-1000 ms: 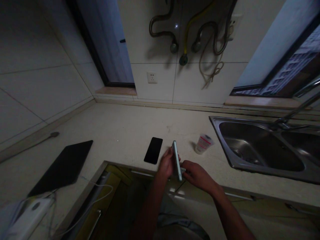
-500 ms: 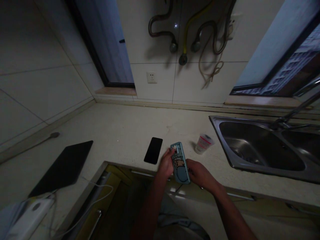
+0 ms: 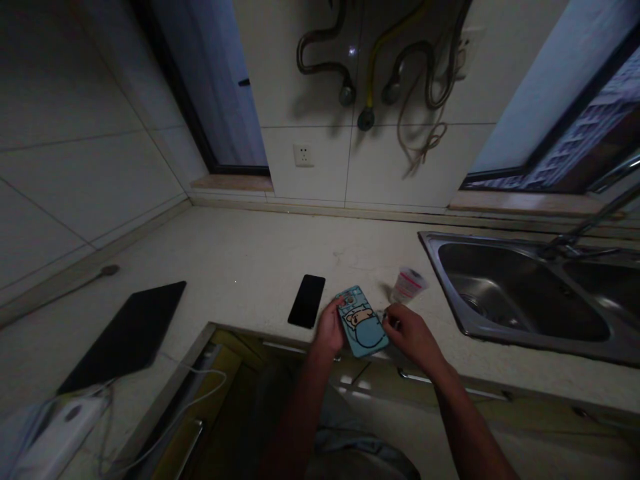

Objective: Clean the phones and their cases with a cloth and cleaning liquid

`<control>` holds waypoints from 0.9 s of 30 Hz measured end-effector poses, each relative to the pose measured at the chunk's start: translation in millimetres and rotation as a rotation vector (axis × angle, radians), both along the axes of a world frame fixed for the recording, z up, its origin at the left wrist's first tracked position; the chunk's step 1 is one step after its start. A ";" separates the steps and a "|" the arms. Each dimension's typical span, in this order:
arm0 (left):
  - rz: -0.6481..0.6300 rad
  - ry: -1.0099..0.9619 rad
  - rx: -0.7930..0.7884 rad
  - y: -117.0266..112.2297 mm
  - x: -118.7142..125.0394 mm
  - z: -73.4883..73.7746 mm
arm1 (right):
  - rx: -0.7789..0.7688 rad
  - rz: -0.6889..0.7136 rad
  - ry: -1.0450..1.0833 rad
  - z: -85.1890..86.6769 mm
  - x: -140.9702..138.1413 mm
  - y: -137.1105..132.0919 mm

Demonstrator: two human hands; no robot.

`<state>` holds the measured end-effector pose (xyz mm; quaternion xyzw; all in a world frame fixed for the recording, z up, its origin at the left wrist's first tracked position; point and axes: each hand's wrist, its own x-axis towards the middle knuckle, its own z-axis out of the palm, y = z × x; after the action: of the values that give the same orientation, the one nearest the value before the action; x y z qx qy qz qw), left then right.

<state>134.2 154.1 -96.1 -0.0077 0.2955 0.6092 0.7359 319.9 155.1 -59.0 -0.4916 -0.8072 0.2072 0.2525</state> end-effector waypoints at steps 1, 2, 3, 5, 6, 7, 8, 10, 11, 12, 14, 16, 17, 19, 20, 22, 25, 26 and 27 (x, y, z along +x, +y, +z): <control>0.000 -0.010 0.002 0.7 -0.5 -0.3 | 0.026 -0.018 0.036 0.1 1.5 1.0; -0.001 -0.020 0.011 1.4 -1.1 -0.8 | 0.047 -0.030 0.074 0.9 2.6 1.6; -0.004 -0.027 0.025 1.9 -1.7 -1.4 | 0.064 -0.034 0.110 2.3 3.3 2.0; -0.036 -0.041 0.063 2.5 -2.9 -2.6 | 0.088 -0.039 0.173 5.8 3.2 2.6; -0.062 -0.048 0.081 2.6 -3.2 -2.9 | 0.098 -0.042 0.196 7.4 2.5 3.1; -0.087 -0.054 0.095 2.6 -3.3 -3.0 | 0.107 -0.048 0.211 8.5 1.3 3.9; -0.109 -0.056 0.107 2.5 -3.1 -2.8 | 0.116 -0.055 0.217 9.2 -0.3 4.9; -0.129 -0.050 0.128 2.2 -1.6 -2.0 | 0.136 -0.060 0.208 9.4 -5.2 7.6; -0.127 -0.041 0.136 2.1 -0.5 -1.6 | 0.144 -0.052 0.198 9.1 -8.7 9.2; -0.126 -0.033 0.141 2.0 0.8 -1.3 | 0.149 -0.033 0.185 8.7 -12.9 10.7; -0.119 -0.027 0.132 2.0 3.2 -1.3 | 0.145 0.024 0.146 7.9 -23.3 13.1; -0.115 -0.032 0.107 2.2 4.6 -2.1 | 0.130 0.086 0.088 7.0 -35.6 14.7; -0.115 -0.038 0.098 2.2 4.7 -2.5 | 0.128 0.112 0.055 6.3 -41.7 15.1; -0.107 -0.051 0.090 2.2 4.2 -3.1 | 0.143 0.147 -0.012 4.4 -52.3 15.4; -0.098 -0.059 0.088 2.1 3.6 -3.1 | 0.155 0.164 -0.042 3.2 -56.2 15.2; -0.070 -0.076 0.090 1.8 2.4 -2.6 | 0.180 0.194 -0.084 0.7 -60.9 14.3; -0.052 -0.093 0.096 2.0 1.6 -1.9 | 0.189 0.243 -0.106 -2.3 -60.9 11.0; -0.054 -0.090 0.099 2.3 1.7 -2.0 | 0.190 0.257 -0.108 -2.8 -59.8 9.5; -0.055 -0.083 0.102 2.6 1.8 -2.2 | 0.191 0.270 -0.113 -3.2 -58.4 7.8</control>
<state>136.1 156.8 -98.3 0.0127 0.2331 0.6023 0.7634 261.5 162.9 -62.2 -0.3632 -0.8950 0.1334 0.2221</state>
